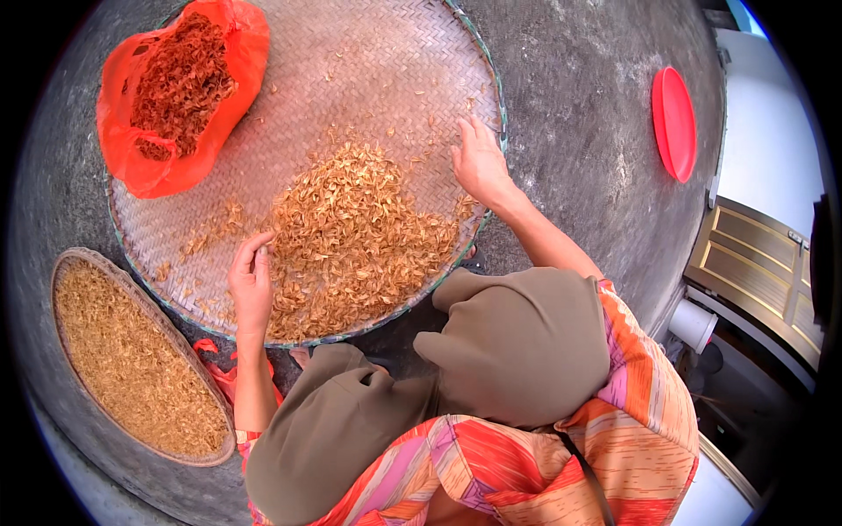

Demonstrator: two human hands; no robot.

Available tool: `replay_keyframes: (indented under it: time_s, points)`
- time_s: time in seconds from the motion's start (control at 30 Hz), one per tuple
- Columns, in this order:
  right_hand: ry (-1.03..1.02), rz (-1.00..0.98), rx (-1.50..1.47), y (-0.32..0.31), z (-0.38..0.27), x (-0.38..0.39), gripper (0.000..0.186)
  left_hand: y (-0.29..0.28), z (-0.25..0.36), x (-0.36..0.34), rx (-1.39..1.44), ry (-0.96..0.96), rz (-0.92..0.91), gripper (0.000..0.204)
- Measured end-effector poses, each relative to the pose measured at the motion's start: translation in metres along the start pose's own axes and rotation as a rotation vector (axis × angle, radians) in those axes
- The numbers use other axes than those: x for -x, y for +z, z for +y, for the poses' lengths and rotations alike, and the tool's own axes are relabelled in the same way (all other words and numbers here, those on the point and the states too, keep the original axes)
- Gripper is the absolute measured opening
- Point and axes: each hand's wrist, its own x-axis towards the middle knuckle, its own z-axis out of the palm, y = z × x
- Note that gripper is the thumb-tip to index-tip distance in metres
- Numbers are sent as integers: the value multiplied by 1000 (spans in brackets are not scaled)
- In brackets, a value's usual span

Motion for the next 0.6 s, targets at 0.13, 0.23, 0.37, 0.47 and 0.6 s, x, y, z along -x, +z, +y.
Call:
replay_keyframes:
  time_s: [0.13, 0.23, 0.37, 0.47, 0.6]
  points:
    - [-154, -101, 432, -49, 22, -42, 14, -3, 7, 2, -61, -11, -9, 24]
    - [-239, -131, 480, -61, 45, -69, 10, -2, 1, -1, -43, -9, -12, 24]
    - [-335, -313, 596, -49, 69, -86, 10, 4, 0, -7, -22, -13, -2, 23]
    - [-301, -362, 676, -37, 59, -91, 13, 0, 4, -8, -29, 2, 5, 23]
    - [-195, -498, 777, -34, 40, -99, 15, 5, -3, -7, -41, 24, -1, 23]
